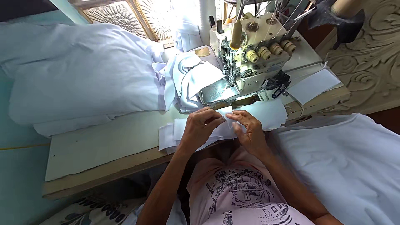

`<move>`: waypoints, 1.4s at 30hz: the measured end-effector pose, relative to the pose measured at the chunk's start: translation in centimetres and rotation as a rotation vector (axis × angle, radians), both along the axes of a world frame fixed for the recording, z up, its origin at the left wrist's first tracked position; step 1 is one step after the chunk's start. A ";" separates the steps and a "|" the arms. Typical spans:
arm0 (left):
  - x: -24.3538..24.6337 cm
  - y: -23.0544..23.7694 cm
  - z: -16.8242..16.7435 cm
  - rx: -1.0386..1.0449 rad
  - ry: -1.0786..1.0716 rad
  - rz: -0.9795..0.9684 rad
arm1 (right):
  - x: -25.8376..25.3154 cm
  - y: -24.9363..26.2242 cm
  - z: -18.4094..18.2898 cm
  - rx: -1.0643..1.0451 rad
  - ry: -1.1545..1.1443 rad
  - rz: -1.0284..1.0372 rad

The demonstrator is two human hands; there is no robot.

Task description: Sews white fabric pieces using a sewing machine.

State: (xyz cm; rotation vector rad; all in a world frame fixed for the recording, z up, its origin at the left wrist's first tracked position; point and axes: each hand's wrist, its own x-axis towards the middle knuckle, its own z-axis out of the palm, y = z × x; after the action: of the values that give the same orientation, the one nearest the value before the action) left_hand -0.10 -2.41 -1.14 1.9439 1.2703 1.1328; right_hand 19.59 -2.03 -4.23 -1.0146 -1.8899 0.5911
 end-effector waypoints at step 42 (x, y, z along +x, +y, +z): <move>2.7 11.1 0.7 0.259 0.350 0.287 | -1.1 4.7 2.6 0.039 -0.052 -0.264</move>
State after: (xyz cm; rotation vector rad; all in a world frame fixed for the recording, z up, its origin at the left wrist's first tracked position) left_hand 2.64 8.68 -0.47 2.2785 1.7024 1.1757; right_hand 18.52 2.67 -1.68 -1.2396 -1.7664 0.3755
